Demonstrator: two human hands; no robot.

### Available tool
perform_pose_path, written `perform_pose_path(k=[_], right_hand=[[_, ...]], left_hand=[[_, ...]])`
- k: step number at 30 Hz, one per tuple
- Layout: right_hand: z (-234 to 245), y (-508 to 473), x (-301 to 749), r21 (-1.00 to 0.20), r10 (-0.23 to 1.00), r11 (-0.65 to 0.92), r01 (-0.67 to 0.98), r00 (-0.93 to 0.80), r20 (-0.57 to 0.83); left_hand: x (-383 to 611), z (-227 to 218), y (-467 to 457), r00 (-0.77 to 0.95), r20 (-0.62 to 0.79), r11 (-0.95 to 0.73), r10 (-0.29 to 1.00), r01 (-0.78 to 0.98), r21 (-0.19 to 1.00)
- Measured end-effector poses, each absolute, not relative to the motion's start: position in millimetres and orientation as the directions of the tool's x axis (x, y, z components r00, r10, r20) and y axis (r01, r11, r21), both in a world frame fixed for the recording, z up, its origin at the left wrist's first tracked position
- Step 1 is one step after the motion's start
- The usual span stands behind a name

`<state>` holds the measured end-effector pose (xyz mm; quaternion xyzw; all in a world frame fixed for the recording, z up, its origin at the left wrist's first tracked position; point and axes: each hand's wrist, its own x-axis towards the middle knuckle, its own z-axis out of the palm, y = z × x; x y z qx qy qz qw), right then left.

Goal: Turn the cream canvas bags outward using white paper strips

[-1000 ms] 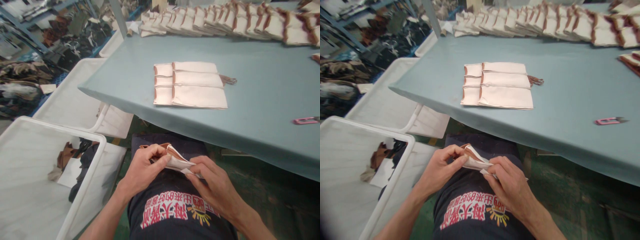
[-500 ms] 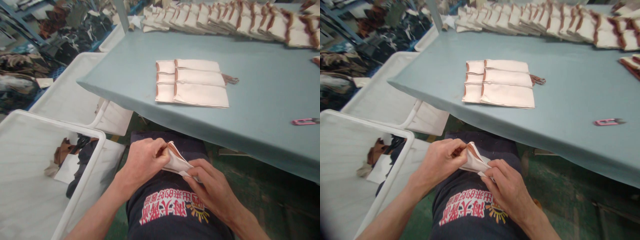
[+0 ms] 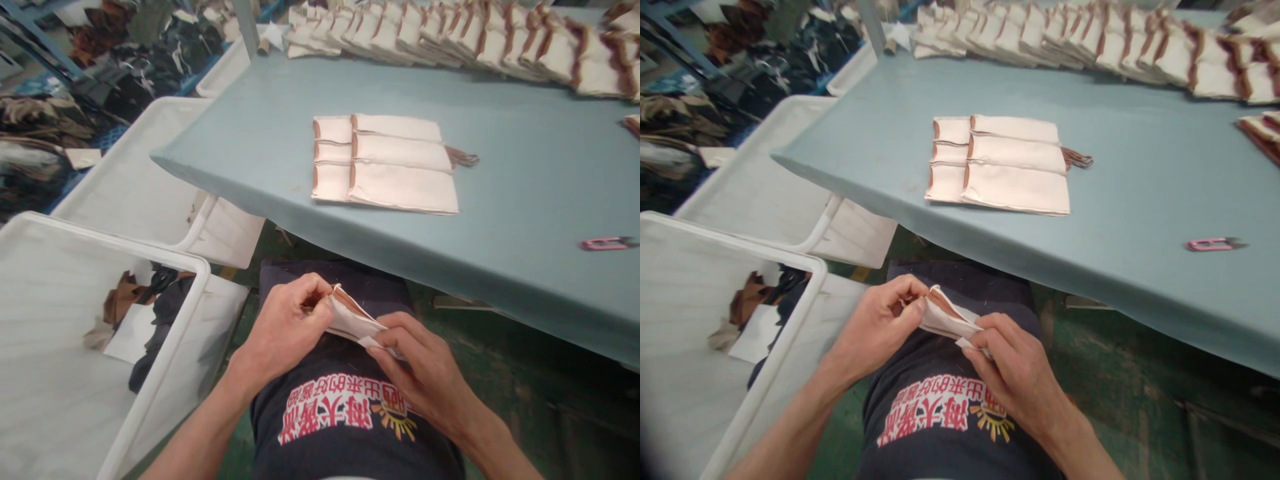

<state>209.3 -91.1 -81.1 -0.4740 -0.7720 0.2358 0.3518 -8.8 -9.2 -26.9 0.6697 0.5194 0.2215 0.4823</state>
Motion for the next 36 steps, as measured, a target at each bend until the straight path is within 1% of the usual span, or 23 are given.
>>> perform_pose_path(k=[2, 6, 10, 15, 19, 21, 23, 26, 28, 31, 34, 36], right_hand=[[-82, -92, 208, -0.690, 0.900, 0.435, 0.578, -0.296, 0.319], [-82, -93, 207, -0.697, 0.905, 0.426, 0.577, -0.277, 0.324], [-83, -94, 208, -0.701, 0.909, 0.416, 0.579, -0.263, 0.323], [-87, -94, 209, -0.706, 0.913, 0.408, 0.579, -0.262, 0.313], [-91, -93, 212, -0.714, 0.910, 0.414, 0.564, -0.284, 0.302], [-89, -93, 216, -0.703, 0.905, 0.425, 0.571, -0.288, 0.314], [-84, -95, 219, -0.666, 0.894, 0.445, 0.600, -0.249, 0.373], [-67, -96, 223, -0.577, 0.829, 0.516, 0.632, -0.200, 0.522], [-53, -93, 221, -0.497, 0.768, 0.585, 0.641, -0.242, 0.593], [-39, -82, 216, -0.379, 0.688, 0.663, 0.646, -0.325, 0.649], [-35, -68, 212, -0.305, 0.618, 0.707, 0.638, -0.348, 0.705], [-36, -62, 213, -0.274, 0.592, 0.718, 0.640, -0.355, 0.723]], left_hand=[[-7, -28, -10, 0.357, -0.212, 0.023, 0.910, 0.468, 0.883], [-4, -29, -13, 0.370, -0.241, 0.107, 0.897, 0.347, 0.932], [-3, -31, -16, 0.392, -0.231, 0.116, 0.890, 0.297, 0.948], [-10, -39, -17, 0.413, -0.262, 0.143, 0.872, 0.299, 0.944], [-16, -37, -17, 0.488, -0.248, 0.107, 0.837, 0.299, 0.948], [-15, -34, -18, 0.514, -0.241, 0.112, 0.823, 0.269, 0.957], [-12, -30, -18, 0.533, -0.236, 0.133, 0.812, 0.225, 0.965], [-4, -25, -18, 0.534, -0.236, 0.146, 0.812, 0.206, 0.968], [1, -21, -16, 0.519, -0.239, 0.143, 0.820, 0.218, 0.965], [8, -16, -15, 0.512, -0.234, 0.131, 0.827, 0.228, 0.965], [13, -11, -15, 0.517, -0.241, 0.144, 0.821, 0.221, 0.965], [15, -9, -16, 0.522, -0.237, 0.142, 0.819, 0.216, 0.966]])
